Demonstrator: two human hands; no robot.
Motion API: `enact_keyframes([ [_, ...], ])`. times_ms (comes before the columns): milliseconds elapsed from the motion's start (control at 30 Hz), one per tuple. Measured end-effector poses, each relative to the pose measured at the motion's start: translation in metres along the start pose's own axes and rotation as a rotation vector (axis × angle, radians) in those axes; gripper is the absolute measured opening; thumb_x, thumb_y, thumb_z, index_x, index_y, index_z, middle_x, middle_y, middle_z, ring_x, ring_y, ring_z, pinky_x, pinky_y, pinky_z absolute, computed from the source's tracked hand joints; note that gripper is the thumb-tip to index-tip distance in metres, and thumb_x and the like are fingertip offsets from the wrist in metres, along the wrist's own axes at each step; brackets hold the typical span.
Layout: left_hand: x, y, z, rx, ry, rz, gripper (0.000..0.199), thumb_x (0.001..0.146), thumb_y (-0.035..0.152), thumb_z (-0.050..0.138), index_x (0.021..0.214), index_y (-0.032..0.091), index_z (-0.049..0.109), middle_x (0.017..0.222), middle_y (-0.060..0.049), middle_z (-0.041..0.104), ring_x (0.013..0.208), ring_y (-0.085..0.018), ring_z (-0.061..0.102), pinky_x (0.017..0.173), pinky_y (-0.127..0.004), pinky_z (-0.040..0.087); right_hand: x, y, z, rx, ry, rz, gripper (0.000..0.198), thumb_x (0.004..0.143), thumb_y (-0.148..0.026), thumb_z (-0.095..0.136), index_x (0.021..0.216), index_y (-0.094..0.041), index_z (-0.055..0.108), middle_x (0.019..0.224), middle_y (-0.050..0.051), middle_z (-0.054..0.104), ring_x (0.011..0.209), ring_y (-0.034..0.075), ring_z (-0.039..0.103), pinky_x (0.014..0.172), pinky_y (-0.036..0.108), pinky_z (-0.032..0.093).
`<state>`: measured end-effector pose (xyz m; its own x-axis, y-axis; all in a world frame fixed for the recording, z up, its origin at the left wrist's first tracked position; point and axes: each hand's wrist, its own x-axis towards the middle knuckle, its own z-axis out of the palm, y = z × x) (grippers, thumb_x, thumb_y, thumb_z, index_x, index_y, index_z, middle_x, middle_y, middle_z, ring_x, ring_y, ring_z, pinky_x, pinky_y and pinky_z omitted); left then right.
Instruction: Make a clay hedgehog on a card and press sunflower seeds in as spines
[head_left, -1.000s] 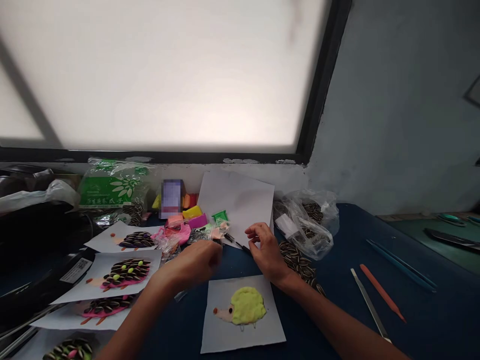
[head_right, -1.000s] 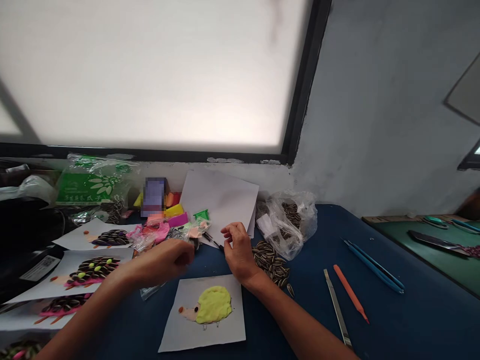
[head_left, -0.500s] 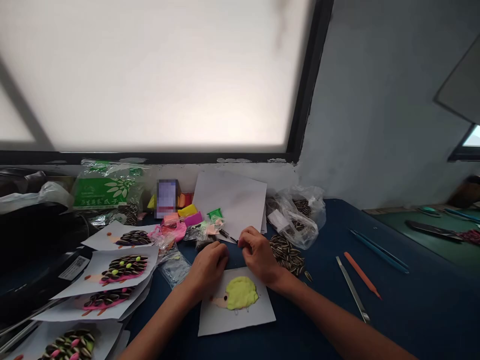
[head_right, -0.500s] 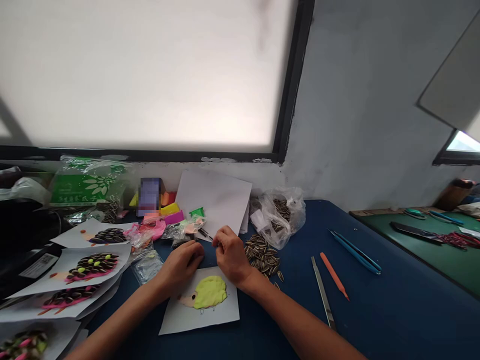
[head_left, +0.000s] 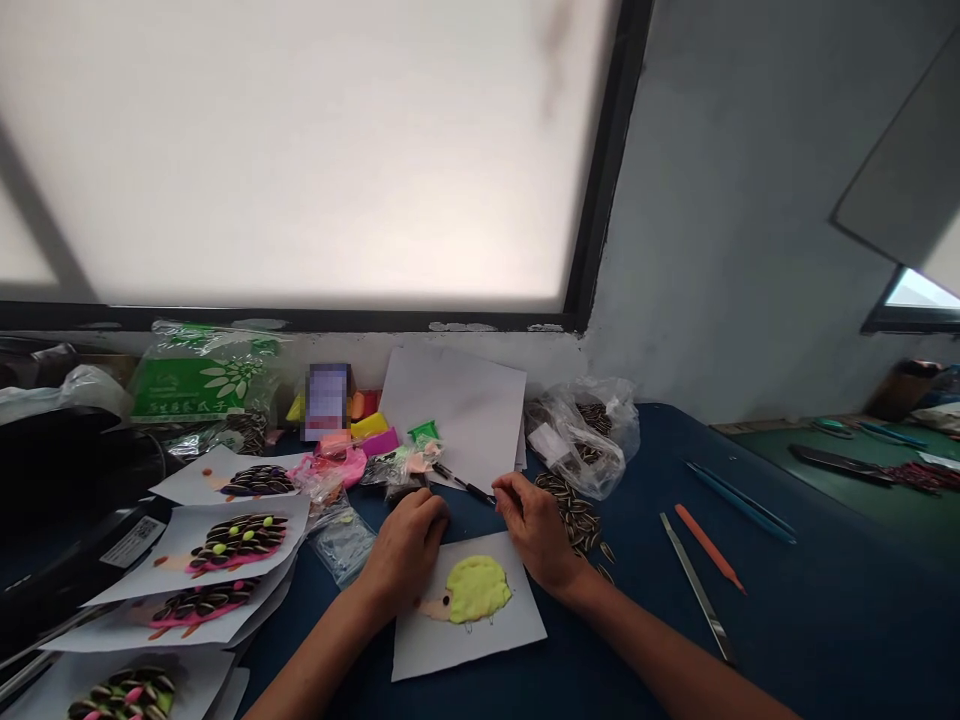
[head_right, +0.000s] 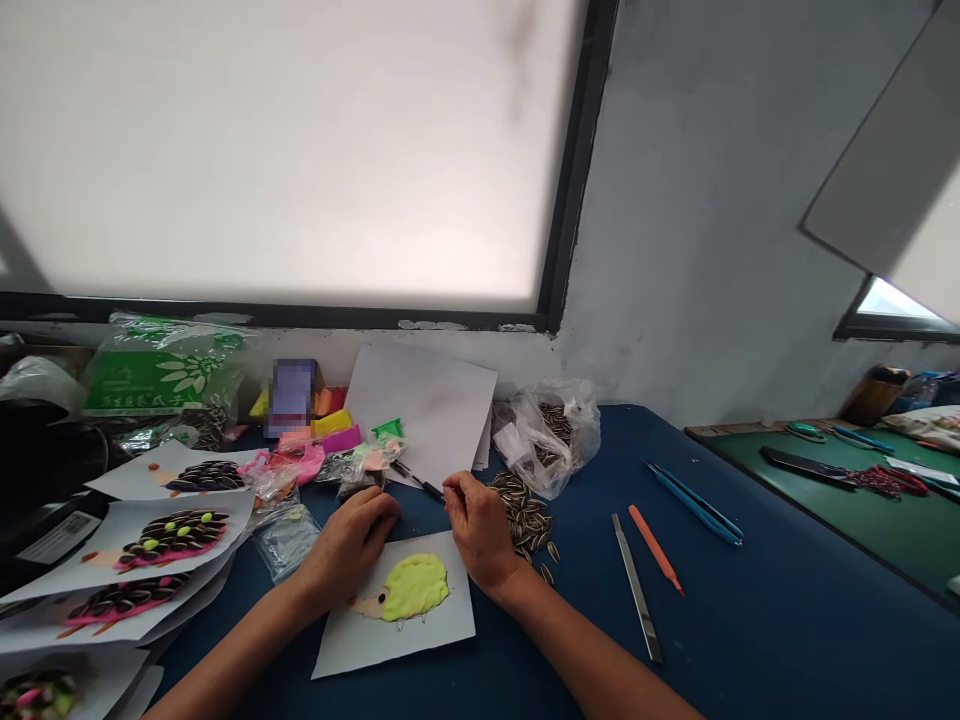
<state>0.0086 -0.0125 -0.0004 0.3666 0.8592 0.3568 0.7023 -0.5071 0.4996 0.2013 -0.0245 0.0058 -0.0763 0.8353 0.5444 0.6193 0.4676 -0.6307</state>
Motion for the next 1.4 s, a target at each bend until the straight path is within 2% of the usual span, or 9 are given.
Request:
enact_keyframes([
  [100,0.0,0.001,0.0,-0.002,0.0,0.014,0.022,0.088,0.015,0.041,0.08,0.019,0.061,0.085,-0.007,0.06,0.081,-0.02,0.057,0.073,-0.032,0.046,-0.001,0.004,0.002,0.003,0.055,-0.04,0.036,0.077,0.001,0.044,0.095,-0.021,0.065,0.106,0.008,0.058,0.102,0.022,0.059,0.087,0.035,0.049],
  [200,0.0,0.0,-0.001,0.006,-0.014,0.015,0.023,0.088,0.014,0.04,0.08,0.018,0.061,0.086,-0.007,0.06,0.081,-0.02,0.057,0.072,-0.032,0.046,-0.001,0.007,0.003,0.005,0.075,-0.054,0.045,0.071,0.007,0.037,0.089,-0.021,0.068,0.116,0.009,0.052,0.113,0.021,0.055,0.094,0.037,0.047],
  [433,0.0,-0.003,0.001,-0.005,-0.007,0.013,0.023,0.09,0.015,0.04,0.081,0.019,0.061,0.087,-0.007,0.061,0.081,-0.02,0.057,0.073,-0.032,0.046,0.001,0.001,0.0,0.117,0.013,0.003,0.024,0.078,-0.004,0.05,0.086,-0.021,0.065,0.091,0.006,0.065,0.079,0.02,0.064,0.074,0.035,0.055],
  [567,0.0,-0.003,0.0,0.014,0.018,-0.003,0.024,0.09,0.014,0.04,0.084,0.018,0.063,0.089,-0.008,0.061,0.082,-0.02,0.058,0.074,-0.032,0.047,0.002,0.002,0.0,0.151,0.038,0.029,0.018,0.08,-0.01,0.054,0.088,-0.021,0.066,0.09,0.006,0.068,0.083,0.022,0.066,0.076,0.036,0.055],
  [733,0.002,-0.003,-0.011,0.234,0.137,-0.046,0.024,0.089,0.011,0.043,0.089,0.017,0.067,0.1,-0.011,0.064,0.095,-0.027,0.057,0.083,-0.04,0.044,0.002,0.003,0.0,0.106,0.038,0.067,0.015,0.087,-0.021,0.052,0.096,-0.021,0.065,0.088,0.006,0.071,0.081,0.023,0.067,0.074,0.035,0.052],
  [900,0.003,-0.009,-0.018,0.367,0.14,-0.112,0.03,0.087,0.009,0.045,0.107,0.018,0.066,0.119,-0.011,0.061,0.11,-0.029,0.054,0.09,-0.042,0.042,0.001,0.001,-0.002,0.041,0.015,0.072,0.019,0.091,-0.026,0.049,0.08,-0.021,0.063,0.064,0.002,0.063,0.06,0.02,0.061,0.06,0.032,0.045],
  [1033,0.003,-0.013,-0.018,0.422,0.107,-0.205,0.036,0.088,0.01,0.046,0.12,0.018,0.061,0.129,-0.013,0.056,0.113,-0.029,0.053,0.092,-0.041,0.042,0.002,0.0,-0.002,0.013,0.052,0.034,0.018,0.088,-0.016,0.046,0.081,-0.02,0.062,0.078,0.005,0.063,0.074,0.021,0.061,0.069,0.032,0.046],
  [1167,0.004,-0.014,-0.02,0.476,0.086,-0.248,0.035,0.088,0.012,0.048,0.12,0.019,0.06,0.131,-0.012,0.054,0.117,-0.028,0.052,0.092,-0.038,0.042,0.002,-0.001,-0.002,-0.017,0.066,-0.039,0.025,0.079,-0.002,0.041,0.073,-0.019,0.058,0.081,0.005,0.059,0.078,0.02,0.059,0.073,0.031,0.046],
  [1400,0.007,-0.02,-0.026,0.524,0.122,-0.254,0.029,0.089,0.015,0.049,0.114,0.019,0.063,0.114,-0.01,0.063,0.106,-0.027,0.056,0.091,-0.042,0.043,0.001,0.0,-0.001,0.024,-0.023,-0.007,0.017,0.087,-0.01,0.052,0.083,-0.018,0.067,0.087,0.007,0.065,0.084,0.021,0.062,0.077,0.033,0.048],
])
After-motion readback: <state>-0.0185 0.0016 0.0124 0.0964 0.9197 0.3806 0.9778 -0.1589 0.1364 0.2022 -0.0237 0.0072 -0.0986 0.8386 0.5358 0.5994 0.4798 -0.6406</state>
